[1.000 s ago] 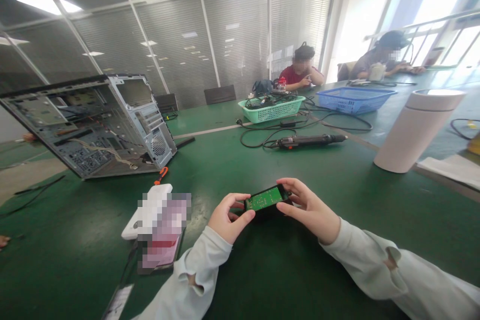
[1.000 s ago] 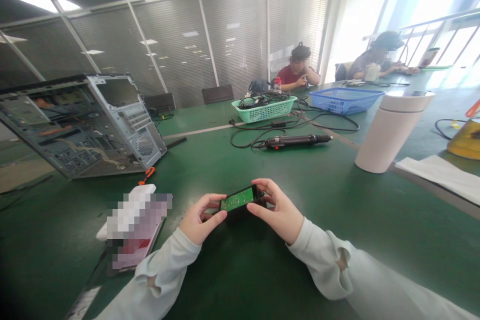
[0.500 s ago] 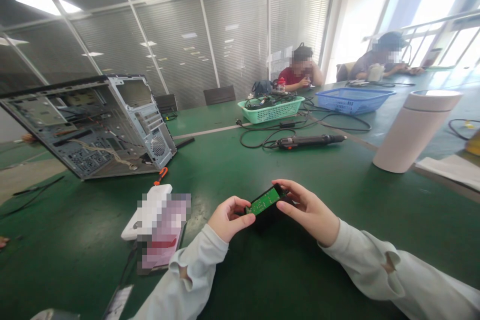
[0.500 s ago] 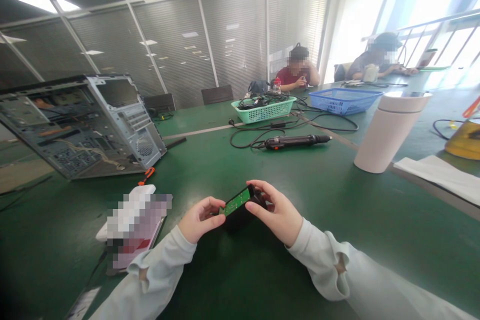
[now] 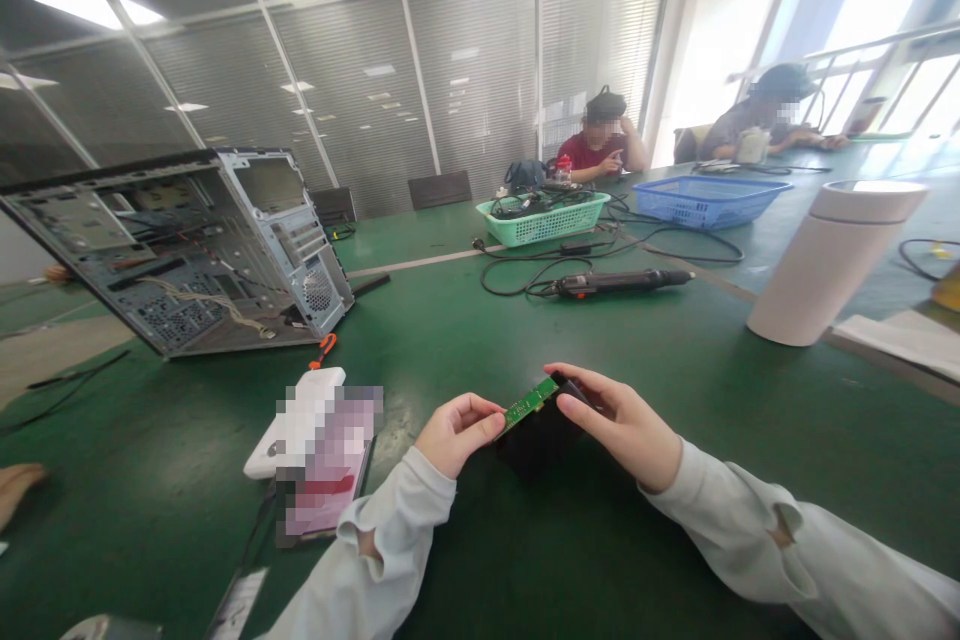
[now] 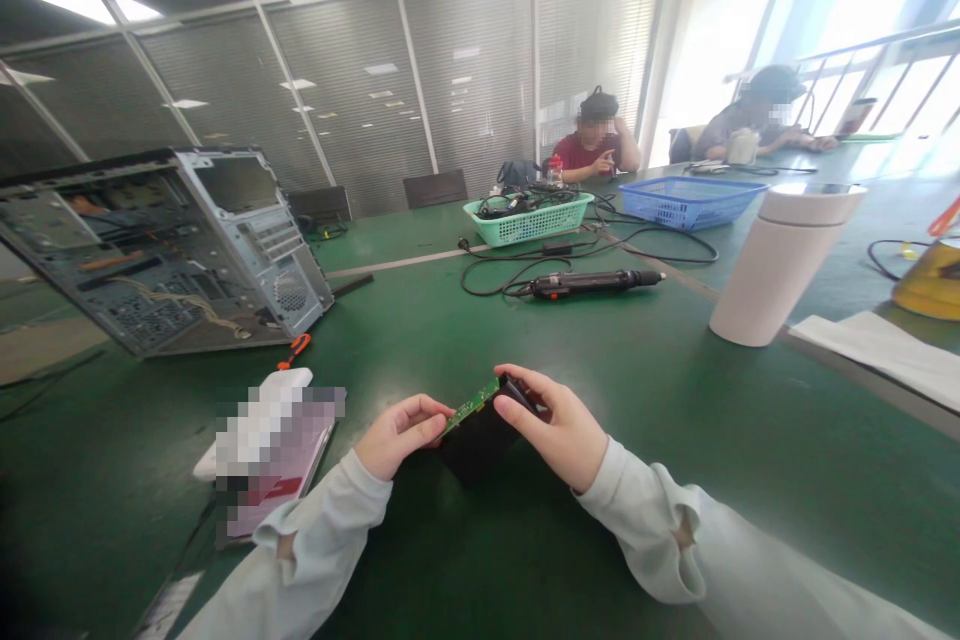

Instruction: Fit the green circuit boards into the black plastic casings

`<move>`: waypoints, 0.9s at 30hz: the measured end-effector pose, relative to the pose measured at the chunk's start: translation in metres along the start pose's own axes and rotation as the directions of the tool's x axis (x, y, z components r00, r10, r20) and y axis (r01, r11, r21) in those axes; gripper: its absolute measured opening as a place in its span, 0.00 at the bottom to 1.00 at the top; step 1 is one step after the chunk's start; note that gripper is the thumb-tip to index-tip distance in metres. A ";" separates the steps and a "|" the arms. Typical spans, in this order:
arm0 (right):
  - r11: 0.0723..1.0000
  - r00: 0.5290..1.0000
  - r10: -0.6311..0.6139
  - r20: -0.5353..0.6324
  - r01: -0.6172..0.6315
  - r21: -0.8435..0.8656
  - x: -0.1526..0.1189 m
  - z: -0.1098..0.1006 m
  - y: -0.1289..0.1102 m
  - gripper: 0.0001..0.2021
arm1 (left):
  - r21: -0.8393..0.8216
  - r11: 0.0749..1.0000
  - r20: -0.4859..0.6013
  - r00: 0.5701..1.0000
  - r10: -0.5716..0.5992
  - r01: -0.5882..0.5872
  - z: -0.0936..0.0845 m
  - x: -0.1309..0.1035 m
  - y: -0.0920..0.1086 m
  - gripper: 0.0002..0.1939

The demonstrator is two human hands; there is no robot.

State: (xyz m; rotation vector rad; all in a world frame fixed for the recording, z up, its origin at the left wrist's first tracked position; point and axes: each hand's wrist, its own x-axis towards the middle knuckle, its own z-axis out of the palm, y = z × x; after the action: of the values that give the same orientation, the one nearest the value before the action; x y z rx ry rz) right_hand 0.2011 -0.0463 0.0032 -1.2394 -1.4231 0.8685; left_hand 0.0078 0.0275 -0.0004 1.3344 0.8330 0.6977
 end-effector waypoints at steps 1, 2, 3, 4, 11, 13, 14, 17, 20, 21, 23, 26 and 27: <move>1.000 1.000 0.015 -0.001 -0.015 0.008 0.000 0.000 0.000 0.27 | -0.007 1.000 -0.012 1.000 -0.023 0.023 0.000 0.000 0.000 0.19; 0.999 1.000 0.028 0.002 -0.028 0.017 0.000 0.000 -0.001 0.27 | -0.015 0.999 -0.026 0.998 -0.050 0.049 0.001 0.001 -0.001 0.18; 0.999 0.999 0.040 0.009 -0.040 0.029 0.000 0.001 -0.002 0.27 | -0.022 0.997 -0.042 0.996 -0.075 0.074 0.001 0.002 -0.002 0.17; 0.998 0.999 0.049 0.018 -0.049 0.041 0.000 0.001 -0.003 0.27 | -0.024 0.995 -0.057 0.994 -0.097 0.096 0.001 0.004 -0.002 0.16; 0.982 0.988 0.134 0.081 -0.143 0.121 0.000 0.001 -0.008 0.27 | 0.093 0.983 0.037 0.986 -0.164 0.160 0.003 0.001 0.007 0.19; 0.973 0.982 0.164 0.094 -0.177 0.150 0.000 0.002 -0.009 0.27 | 0.239 0.969 0.065 0.994 -0.085 0.067 0.005 -0.004 0.010 0.19; 0.968 0.979 0.177 0.100 -0.191 0.161 -0.001 0.003 -0.010 0.27 | 0.327 0.945 0.094 0.995 -0.029 -0.003 0.006 -0.006 0.010 0.19; 0.950 0.970 0.214 0.111 -0.233 0.206 -0.002 0.004 -0.011 0.28 | 0.496 0.856 0.166 0.984 0.071 -0.145 0.008 -0.010 0.007 0.21; 0.916 0.952 0.294 0.088 -0.307 0.257 0.000 0.003 -0.011 0.30 | 0.456 0.879 0.101 0.990 0.102 -0.137 0.006 -0.007 0.002 0.22; 0.902 0.943 0.324 0.070 -0.331 0.279 0.001 0.002 -0.010 0.30 | 0.397 0.912 0.059 0.994 0.090 -0.106 0.005 -0.004 0.000 0.22; 0.861 0.923 0.385 0.022 -0.368 0.351 0.003 0.000 -0.010 0.28 | 0.229 0.973 -0.040 0.999 -0.007 0.016 0.001 0.003 -0.002 0.23; 0.675 0.827 0.561 0.045 -0.488 0.553 0.006 -0.003 -0.016 0.19 | -0.065 0.977 -0.160 0.965 -0.210 0.202 -0.006 0.011 -0.001 0.23; 0.581 0.782 0.616 0.091 -0.530 0.618 0.006 -0.004 -0.020 0.16 | -0.156 0.962 -0.186 0.950 -0.252 0.225 -0.008 0.013 0.000 0.23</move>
State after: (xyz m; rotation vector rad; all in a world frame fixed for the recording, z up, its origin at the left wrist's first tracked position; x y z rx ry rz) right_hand 0.2001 -0.0453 0.0240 -1.2032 -0.4909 1.5229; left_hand 0.0082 0.0429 -0.0022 1.0323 1.0751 0.6924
